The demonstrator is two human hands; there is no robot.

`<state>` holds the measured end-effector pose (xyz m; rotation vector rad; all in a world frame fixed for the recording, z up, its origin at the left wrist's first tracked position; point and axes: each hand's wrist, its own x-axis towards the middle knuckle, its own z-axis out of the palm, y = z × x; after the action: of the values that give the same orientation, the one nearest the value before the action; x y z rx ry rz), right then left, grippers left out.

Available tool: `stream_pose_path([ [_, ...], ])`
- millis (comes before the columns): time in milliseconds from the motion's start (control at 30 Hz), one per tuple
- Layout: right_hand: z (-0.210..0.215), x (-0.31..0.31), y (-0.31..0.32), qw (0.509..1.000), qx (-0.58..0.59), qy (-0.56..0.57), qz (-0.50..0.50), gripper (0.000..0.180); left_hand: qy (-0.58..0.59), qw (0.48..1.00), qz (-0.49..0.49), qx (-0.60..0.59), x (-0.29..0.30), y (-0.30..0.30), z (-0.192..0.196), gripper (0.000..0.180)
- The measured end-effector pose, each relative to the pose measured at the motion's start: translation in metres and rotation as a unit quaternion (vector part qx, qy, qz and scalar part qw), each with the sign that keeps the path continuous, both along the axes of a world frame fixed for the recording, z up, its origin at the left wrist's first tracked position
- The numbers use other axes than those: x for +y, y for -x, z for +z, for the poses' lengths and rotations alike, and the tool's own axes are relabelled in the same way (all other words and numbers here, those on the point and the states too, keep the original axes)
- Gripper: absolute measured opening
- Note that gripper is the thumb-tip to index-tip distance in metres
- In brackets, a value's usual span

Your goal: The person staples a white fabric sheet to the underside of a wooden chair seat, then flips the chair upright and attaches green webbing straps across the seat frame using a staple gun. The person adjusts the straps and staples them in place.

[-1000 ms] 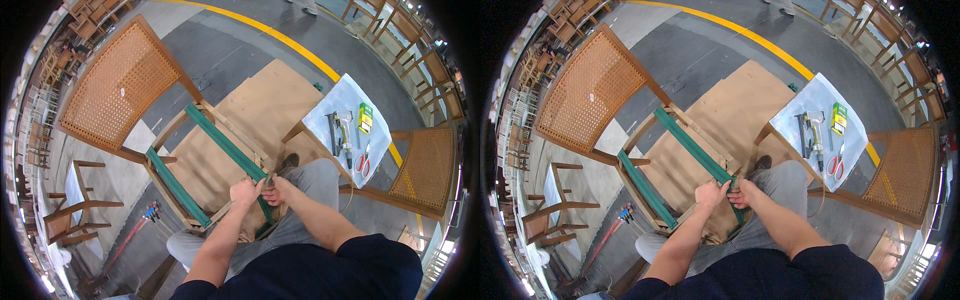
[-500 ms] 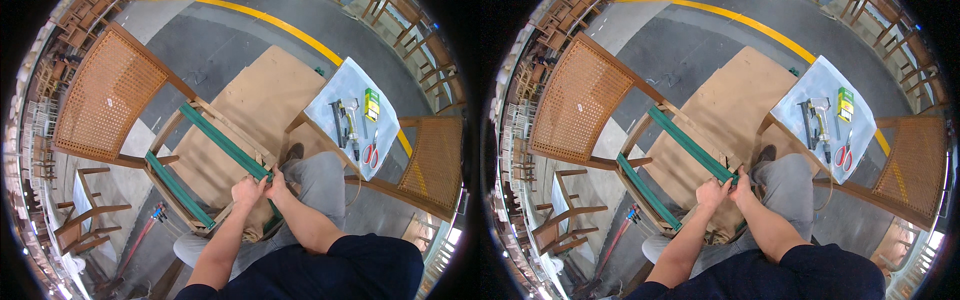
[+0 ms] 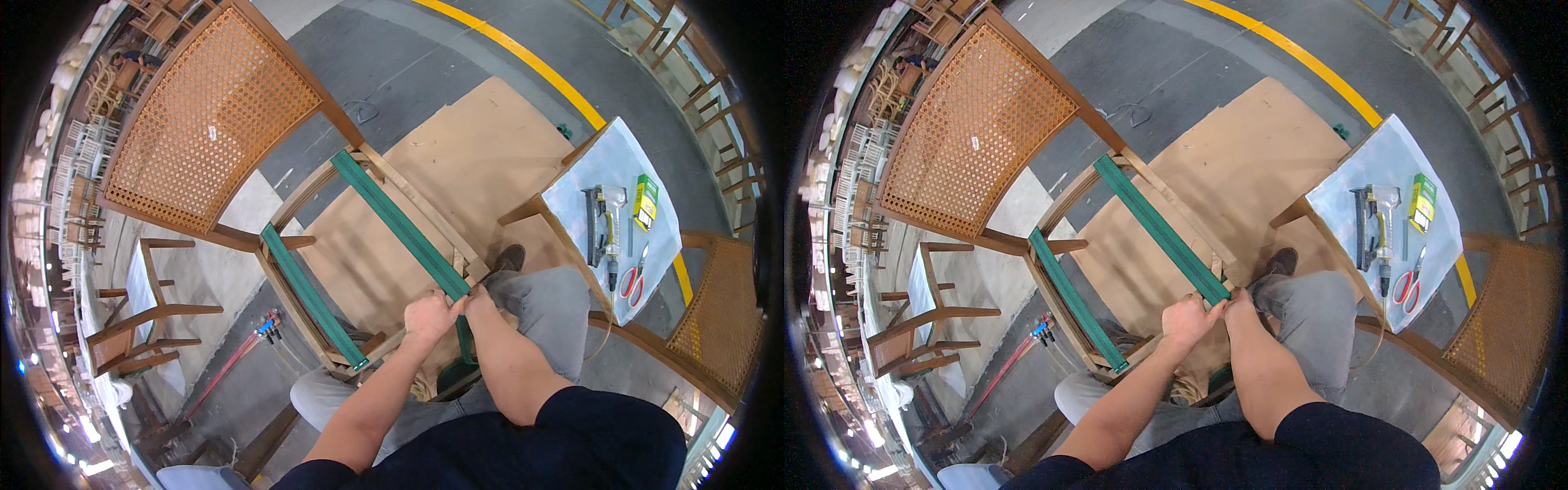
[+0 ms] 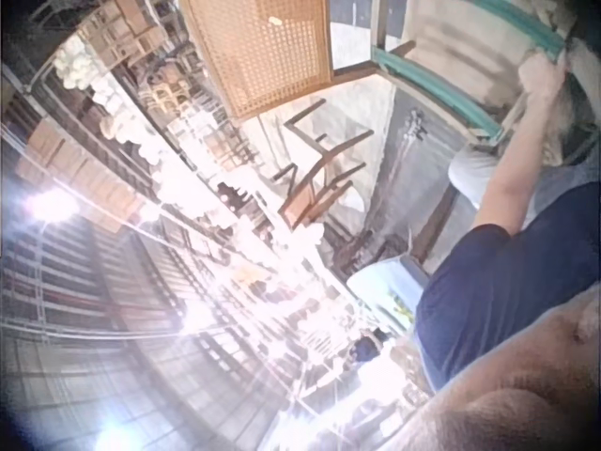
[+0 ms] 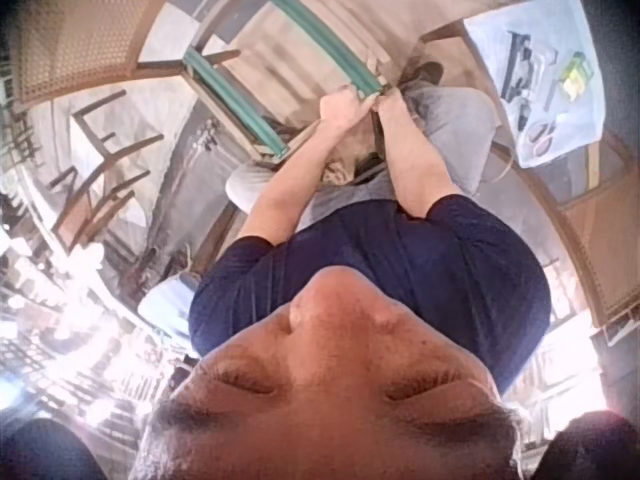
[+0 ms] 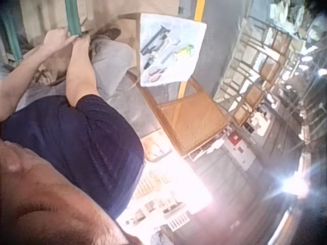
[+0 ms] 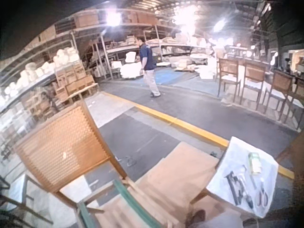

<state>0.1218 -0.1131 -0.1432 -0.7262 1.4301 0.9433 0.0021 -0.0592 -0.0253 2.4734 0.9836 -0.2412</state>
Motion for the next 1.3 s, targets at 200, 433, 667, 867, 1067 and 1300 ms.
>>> stream_pose_path([
  [200, -0.041, 0.027, -0.013, 0.999, -0.035, -0.024, -0.006, 0.024, 0.089, 0.996, -0.007, 0.029, 0.006, -0.002, 0.004, 0.059],
  [433, -0.084, 0.021, 0.002, 0.998, -0.049, -0.027, 0.007, 0.024, 0.737, 0.613, 0.271, -0.09, 0.082, 0.035, -0.03, 0.047],
  [667, -0.108, -0.017, 0.032, 0.997, -0.067, -0.016, 0.023, 0.024, 0.768, 0.444, 0.462, 0.026, 0.063, 0.006, -0.128, 0.033],
  [867, -0.121, -0.025, 0.036, 0.997, -0.056, -0.02, 0.038, 0.024, 0.771, 0.381, 0.508, -0.051, 0.035, 0.009, -0.19, 0.04],
  [1067, -0.15, -0.005, -0.001, 0.994, -0.089, -0.032, 0.054, 0.025, 0.803, 0.254, 0.498, -0.207, 0.031, -0.001, -0.19, 0.037],
  [1300, -0.1, 0.007, 0.03, 0.959, -0.084, -0.102, 0.252, 0.026, 0.778, 0.364, 0.491, -0.149, 0.05, -0.008, -0.189, 0.026],
])
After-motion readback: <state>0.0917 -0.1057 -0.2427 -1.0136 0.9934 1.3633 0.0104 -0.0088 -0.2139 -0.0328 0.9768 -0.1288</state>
